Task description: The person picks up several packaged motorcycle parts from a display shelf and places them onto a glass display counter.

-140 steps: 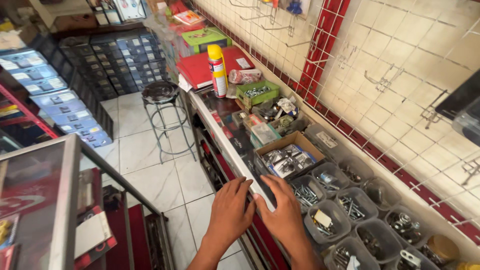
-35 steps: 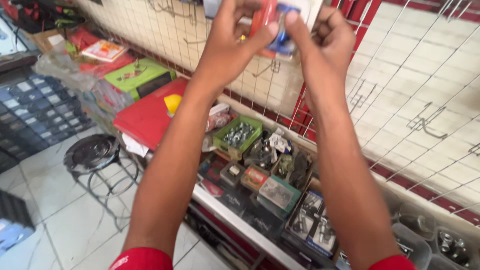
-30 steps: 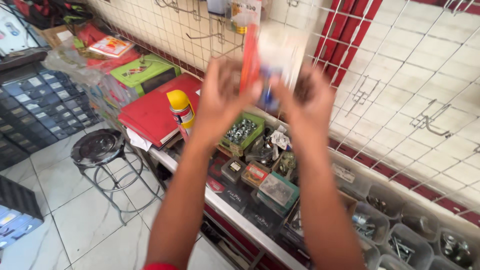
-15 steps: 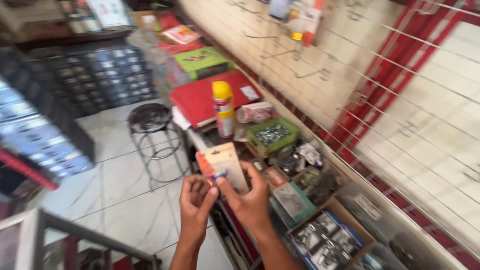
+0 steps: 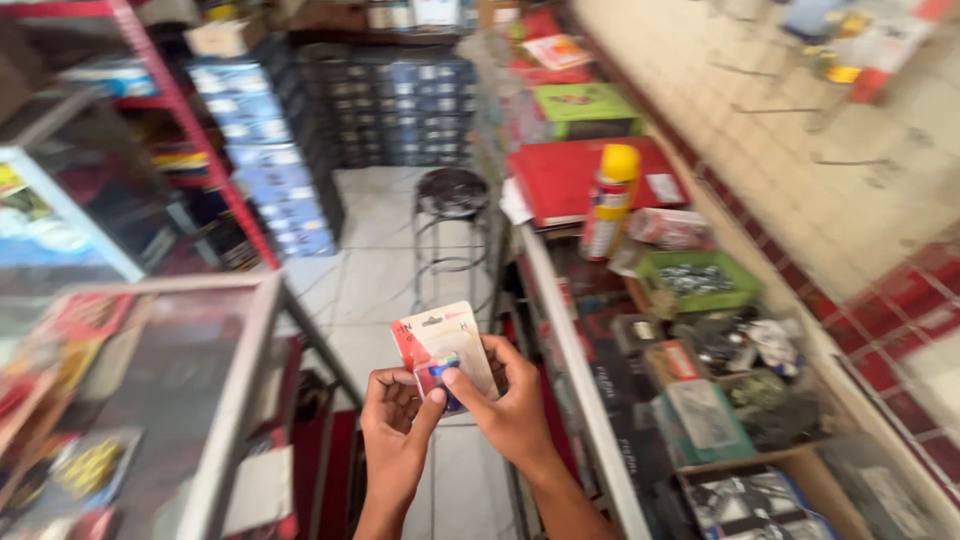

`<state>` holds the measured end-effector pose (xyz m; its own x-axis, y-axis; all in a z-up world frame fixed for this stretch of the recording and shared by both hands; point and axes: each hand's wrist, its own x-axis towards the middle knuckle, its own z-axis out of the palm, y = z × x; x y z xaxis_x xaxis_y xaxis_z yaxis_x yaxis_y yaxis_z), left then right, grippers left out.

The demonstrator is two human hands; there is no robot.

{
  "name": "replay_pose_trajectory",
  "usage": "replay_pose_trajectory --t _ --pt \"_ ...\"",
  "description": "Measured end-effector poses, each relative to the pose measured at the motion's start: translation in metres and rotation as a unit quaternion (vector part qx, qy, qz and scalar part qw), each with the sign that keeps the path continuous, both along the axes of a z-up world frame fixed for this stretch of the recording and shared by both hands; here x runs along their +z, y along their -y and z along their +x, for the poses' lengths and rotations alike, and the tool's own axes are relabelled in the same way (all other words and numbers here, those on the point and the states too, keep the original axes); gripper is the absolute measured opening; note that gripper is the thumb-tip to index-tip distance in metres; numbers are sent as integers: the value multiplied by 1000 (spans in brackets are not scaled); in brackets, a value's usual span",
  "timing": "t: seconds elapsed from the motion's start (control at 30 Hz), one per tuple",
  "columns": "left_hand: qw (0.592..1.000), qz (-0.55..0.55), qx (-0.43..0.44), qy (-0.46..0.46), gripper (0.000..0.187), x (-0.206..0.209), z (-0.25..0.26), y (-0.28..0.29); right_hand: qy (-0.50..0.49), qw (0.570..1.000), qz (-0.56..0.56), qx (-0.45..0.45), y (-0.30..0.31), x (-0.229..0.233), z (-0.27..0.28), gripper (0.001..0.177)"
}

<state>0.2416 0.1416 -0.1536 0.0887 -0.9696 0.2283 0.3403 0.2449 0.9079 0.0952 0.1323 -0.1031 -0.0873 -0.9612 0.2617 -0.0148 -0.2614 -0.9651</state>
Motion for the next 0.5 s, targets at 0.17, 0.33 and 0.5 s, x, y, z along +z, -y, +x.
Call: replay_pose_trajectory --t 0.17,0.33,0.5 --pt "994 -1 104 39 39 2 46 -52 68 987 -11 148 -29 -23 46 40" --pt "978 33 192 76 38 9 92 -129 100 962 45 250 -77 -32 101 46" --pt "958 70 267 77 42 20 119 -205 108 941 73 311 -137 -28 142 49"
